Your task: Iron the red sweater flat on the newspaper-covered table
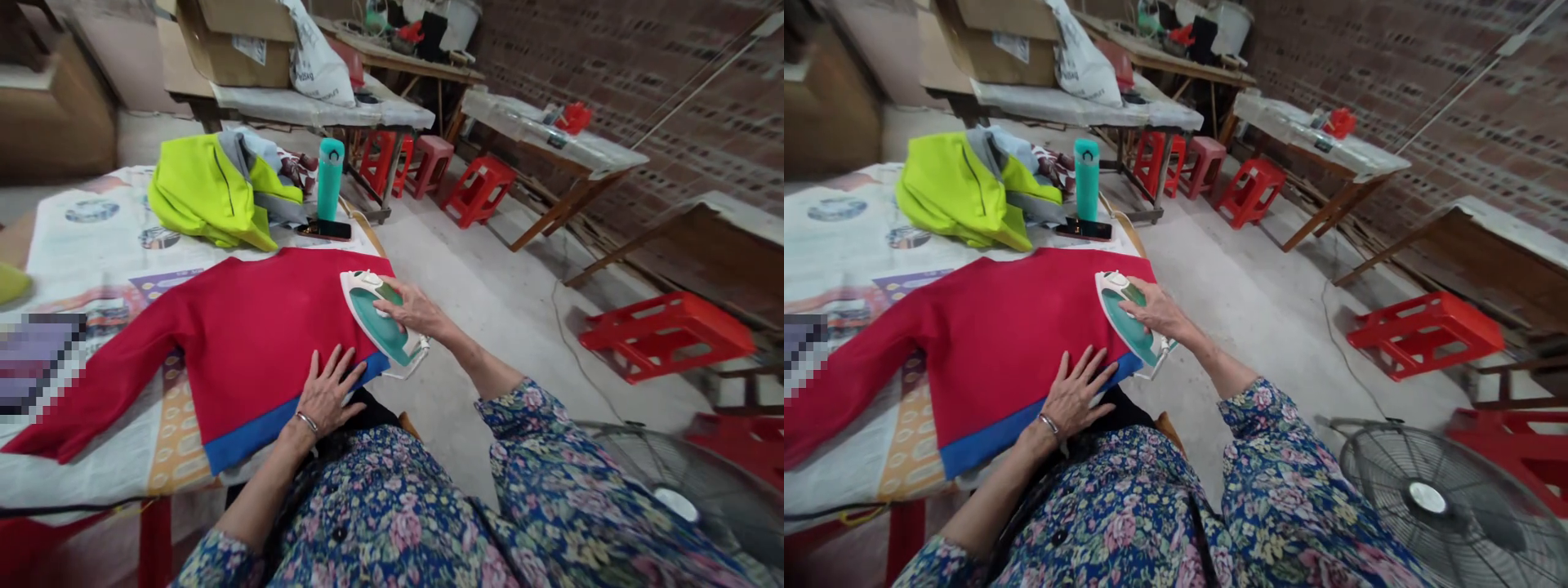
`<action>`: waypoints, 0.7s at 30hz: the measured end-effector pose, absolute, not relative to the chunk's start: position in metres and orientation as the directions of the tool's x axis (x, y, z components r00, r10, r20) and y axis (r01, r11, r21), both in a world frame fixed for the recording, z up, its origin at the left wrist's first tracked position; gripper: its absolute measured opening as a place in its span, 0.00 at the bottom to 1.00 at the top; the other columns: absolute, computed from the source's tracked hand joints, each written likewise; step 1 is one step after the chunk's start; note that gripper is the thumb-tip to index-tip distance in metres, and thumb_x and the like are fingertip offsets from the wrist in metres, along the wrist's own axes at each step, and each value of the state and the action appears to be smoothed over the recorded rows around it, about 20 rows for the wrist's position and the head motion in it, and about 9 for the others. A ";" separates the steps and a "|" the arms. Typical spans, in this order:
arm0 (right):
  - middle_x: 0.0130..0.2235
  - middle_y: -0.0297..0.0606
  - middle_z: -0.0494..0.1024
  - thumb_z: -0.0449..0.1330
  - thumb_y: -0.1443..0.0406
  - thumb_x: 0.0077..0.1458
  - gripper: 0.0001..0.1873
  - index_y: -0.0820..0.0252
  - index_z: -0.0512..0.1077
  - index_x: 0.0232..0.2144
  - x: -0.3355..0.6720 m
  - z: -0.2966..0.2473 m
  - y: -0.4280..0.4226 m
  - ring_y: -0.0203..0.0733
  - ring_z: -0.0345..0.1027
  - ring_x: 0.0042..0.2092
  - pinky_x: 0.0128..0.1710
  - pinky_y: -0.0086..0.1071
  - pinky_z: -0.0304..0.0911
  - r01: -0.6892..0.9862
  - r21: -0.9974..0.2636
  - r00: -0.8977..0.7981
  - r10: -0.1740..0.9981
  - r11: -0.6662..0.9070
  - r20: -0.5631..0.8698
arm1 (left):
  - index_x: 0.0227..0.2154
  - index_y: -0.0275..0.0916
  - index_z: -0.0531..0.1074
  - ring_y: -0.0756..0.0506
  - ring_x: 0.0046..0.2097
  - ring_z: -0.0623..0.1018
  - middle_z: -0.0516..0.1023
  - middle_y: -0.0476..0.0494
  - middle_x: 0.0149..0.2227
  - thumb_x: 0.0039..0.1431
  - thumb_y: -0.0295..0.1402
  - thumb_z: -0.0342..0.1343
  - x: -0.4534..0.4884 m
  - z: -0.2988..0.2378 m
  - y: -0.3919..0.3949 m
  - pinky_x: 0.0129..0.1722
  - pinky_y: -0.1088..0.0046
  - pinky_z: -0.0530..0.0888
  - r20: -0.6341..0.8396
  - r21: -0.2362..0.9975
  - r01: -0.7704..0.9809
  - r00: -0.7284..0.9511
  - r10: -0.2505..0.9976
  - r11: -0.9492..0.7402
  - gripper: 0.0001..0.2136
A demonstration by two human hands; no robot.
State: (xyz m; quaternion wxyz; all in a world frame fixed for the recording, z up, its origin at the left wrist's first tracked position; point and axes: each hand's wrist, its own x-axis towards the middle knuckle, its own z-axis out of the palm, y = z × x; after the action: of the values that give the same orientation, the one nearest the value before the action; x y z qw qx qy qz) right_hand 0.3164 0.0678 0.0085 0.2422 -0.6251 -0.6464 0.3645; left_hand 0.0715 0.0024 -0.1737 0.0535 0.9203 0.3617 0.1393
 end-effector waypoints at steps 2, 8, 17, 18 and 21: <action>0.43 0.39 0.86 0.67 0.61 0.70 0.33 0.57 0.71 0.73 0.315 0.009 0.062 0.29 0.66 0.20 0.22 0.27 0.69 0.627 -0.779 -0.145 0.982 -0.003 -0.121 | 0.78 0.50 0.64 0.27 0.79 0.65 0.67 0.32 0.78 0.66 0.52 0.67 0.077 -0.177 -0.003 0.77 0.36 0.62 0.235 0.189 0.636 0.711 0.663 -0.749 0.41; 0.52 0.43 0.86 0.69 0.62 0.67 0.35 0.50 0.73 0.73 0.303 -0.009 0.062 0.26 0.64 0.21 0.18 0.24 0.63 0.603 -0.797 -0.285 0.943 0.038 -0.171 | 0.78 0.47 0.64 0.32 0.78 0.67 0.68 0.34 0.78 0.65 0.43 0.68 0.072 -0.188 -0.020 0.78 0.48 0.64 0.292 0.172 0.631 0.700 0.651 -0.756 0.40; 0.35 0.36 0.82 0.65 0.61 0.68 0.32 0.57 0.73 0.72 0.315 -0.006 0.062 0.36 0.67 0.20 0.22 0.33 0.69 0.616 -0.780 -0.077 0.976 -0.113 -0.203 | 0.73 0.42 0.71 0.36 0.66 0.82 0.83 0.32 0.65 0.74 0.39 0.59 0.036 -0.192 -0.064 0.70 0.57 0.72 0.566 0.169 0.847 0.335 0.753 -0.504 0.27; 0.34 0.35 0.82 0.65 0.61 0.67 0.34 0.56 0.72 0.73 0.315 -0.003 0.058 0.38 0.68 0.20 0.22 0.34 0.70 0.628 -0.771 -0.103 0.970 -0.109 -0.221 | 0.72 0.44 0.72 0.36 0.65 0.82 0.83 0.33 0.64 0.74 0.38 0.59 0.031 -0.192 -0.070 0.70 0.56 0.72 0.565 0.172 0.857 0.318 0.762 -0.485 0.26; 0.38 0.39 0.86 0.67 0.60 0.67 0.36 0.53 0.72 0.75 0.308 0.001 0.044 0.46 0.78 0.27 0.29 0.38 0.76 0.675 -0.738 -0.255 0.939 0.002 -0.231 | 0.72 0.52 0.72 0.35 0.64 0.82 0.83 0.37 0.65 0.72 0.37 0.61 0.019 -0.192 -0.086 0.72 0.51 0.69 0.557 0.196 0.892 0.241 0.795 -0.408 0.27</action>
State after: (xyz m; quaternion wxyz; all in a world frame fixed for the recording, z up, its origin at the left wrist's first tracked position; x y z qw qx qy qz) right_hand 0.3080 0.0442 0.0005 0.1678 -0.5866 -0.6876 0.3937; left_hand 0.0190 -0.0860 -0.1918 -0.0810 0.7835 0.5382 0.2999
